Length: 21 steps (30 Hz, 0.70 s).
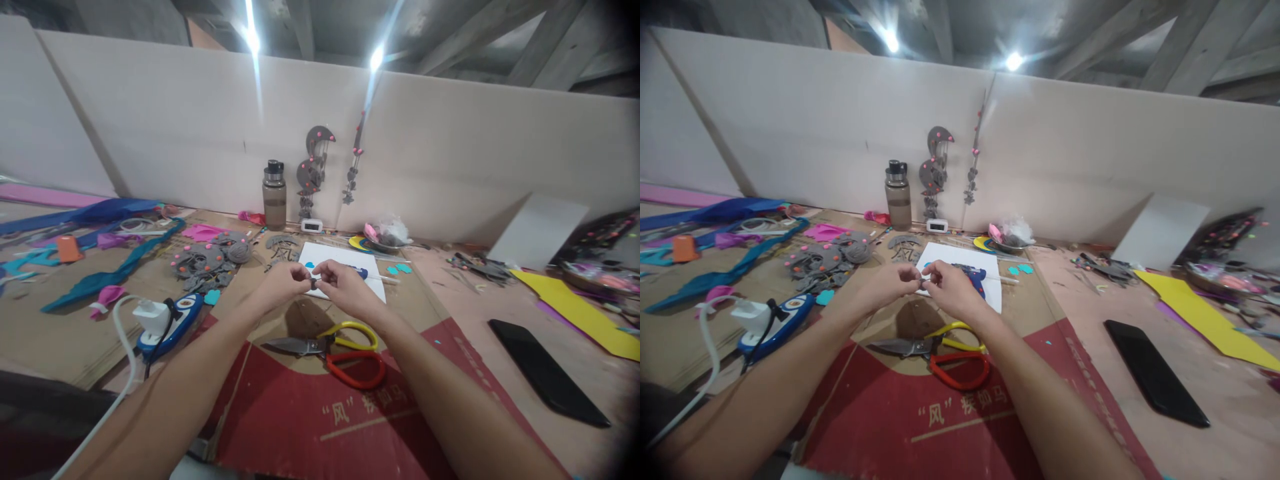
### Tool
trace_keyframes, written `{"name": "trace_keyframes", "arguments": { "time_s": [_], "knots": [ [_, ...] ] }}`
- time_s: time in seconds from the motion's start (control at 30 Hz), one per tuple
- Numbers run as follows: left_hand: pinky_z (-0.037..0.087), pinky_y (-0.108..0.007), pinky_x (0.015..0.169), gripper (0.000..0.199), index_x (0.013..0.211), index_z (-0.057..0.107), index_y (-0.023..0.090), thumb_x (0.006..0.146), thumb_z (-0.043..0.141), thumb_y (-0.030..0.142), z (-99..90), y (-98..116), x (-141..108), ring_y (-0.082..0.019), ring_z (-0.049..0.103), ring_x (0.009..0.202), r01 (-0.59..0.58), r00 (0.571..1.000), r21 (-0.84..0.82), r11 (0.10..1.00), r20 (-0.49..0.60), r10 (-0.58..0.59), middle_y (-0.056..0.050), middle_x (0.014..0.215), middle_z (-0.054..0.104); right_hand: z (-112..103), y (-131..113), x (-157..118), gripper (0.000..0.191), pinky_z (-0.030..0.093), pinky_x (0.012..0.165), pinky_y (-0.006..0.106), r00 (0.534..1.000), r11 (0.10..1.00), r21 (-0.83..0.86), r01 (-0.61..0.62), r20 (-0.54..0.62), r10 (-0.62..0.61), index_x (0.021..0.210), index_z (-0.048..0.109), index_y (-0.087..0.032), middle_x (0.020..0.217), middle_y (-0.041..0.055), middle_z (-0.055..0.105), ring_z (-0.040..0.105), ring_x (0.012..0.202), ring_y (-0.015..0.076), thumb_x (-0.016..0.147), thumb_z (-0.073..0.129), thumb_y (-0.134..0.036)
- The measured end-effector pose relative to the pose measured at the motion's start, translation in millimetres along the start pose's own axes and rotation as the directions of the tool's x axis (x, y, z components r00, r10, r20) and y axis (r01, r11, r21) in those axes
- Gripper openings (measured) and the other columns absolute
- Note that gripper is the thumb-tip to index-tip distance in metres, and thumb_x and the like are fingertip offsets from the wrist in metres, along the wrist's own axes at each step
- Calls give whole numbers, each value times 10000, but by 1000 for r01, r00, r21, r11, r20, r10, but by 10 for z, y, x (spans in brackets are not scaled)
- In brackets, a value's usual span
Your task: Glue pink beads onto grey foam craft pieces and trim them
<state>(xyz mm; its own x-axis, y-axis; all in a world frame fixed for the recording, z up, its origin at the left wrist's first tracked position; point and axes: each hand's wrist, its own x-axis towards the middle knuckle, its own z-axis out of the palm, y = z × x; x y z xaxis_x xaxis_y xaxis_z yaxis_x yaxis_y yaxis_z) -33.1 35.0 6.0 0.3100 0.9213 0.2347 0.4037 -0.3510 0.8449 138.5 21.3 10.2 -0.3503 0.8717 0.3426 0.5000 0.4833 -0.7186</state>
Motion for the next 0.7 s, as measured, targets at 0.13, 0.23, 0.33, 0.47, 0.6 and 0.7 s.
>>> {"name": "trace_keyframes", "arguments": {
  "time_s": [0.13, 0.23, 0.33, 0.47, 0.6, 0.7],
  "knots": [
    [330, -225, 552, 112, 641, 624, 154, 629, 577, 255, 31, 3, 16, -118, 463, 582, 54, 991, -108, 993, -114, -66, 8, 604, 563, 67, 45, 7, 204, 394, 616, 241, 993, 995, 98, -13, -117, 25, 960, 531, -185, 761, -17, 547, 491, 655, 106, 768, 509, -252],
    [309, -221, 524, 130, 665, 623, 156, 650, 595, 282, 59, 29, 7, -95, 413, 535, 88, 979, -208, 974, -163, -123, 22, 582, 528, 132, 54, 8, 140, 400, 623, 253, 975, 994, 109, -30, -217, 54, 892, 536, -188, 769, -2, 566, 508, 672, 119, 787, 486, -266],
    [283, -214, 488, 157, 684, 623, 160, 643, 633, 311, 91, 39, -1, -77, 375, 501, 111, 971, -312, 944, -171, -170, 30, 578, 512, 176, 41, -1, 113, 401, 628, 256, 963, 993, 113, -26, -264, 56, 839, 548, -192, 750, -1, 577, 514, 666, 124, 790, 487, -273],
    [250, -211, 451, 214, 728, 620, 153, 651, 652, 351, 132, 10, 2, -68, 359, 481, 111, 974, -409, 906, -135, -180, 25, 595, 517, 185, 27, -12, 97, 392, 609, 251, 947, 995, 102, -8, -318, 40, 797, 551, -192, 720, -6, 573, 495, 633, 121, 782, 498, -271],
    [235, -210, 439, 276, 820, 627, 148, 668, 653, 376, 159, -27, 7, -53, 346, 474, 90, 986, -486, 869, -77, -145, 4, 692, 577, 179, 46, -14, 92, 392, 605, 250, 938, 997, 74, -11, -345, 36, 799, 566, -191, 732, 2, 577, 495, 637, 122, 775, 508, -257],
    [246, -210, 443, 277, 817, 629, 146, 675, 656, 381, 166, -33, 6, -50, 357, 476, 104, 990, -505, 857, -32, -140, -1, 702, 584, 180, 71, -11, 91, 390, 605, 253, 932, 998, 57, -10, -362, 30, 804, 573, -191, 745, 10, 582, 494, 644, 125, 773, 511, -251]
  ]
}}
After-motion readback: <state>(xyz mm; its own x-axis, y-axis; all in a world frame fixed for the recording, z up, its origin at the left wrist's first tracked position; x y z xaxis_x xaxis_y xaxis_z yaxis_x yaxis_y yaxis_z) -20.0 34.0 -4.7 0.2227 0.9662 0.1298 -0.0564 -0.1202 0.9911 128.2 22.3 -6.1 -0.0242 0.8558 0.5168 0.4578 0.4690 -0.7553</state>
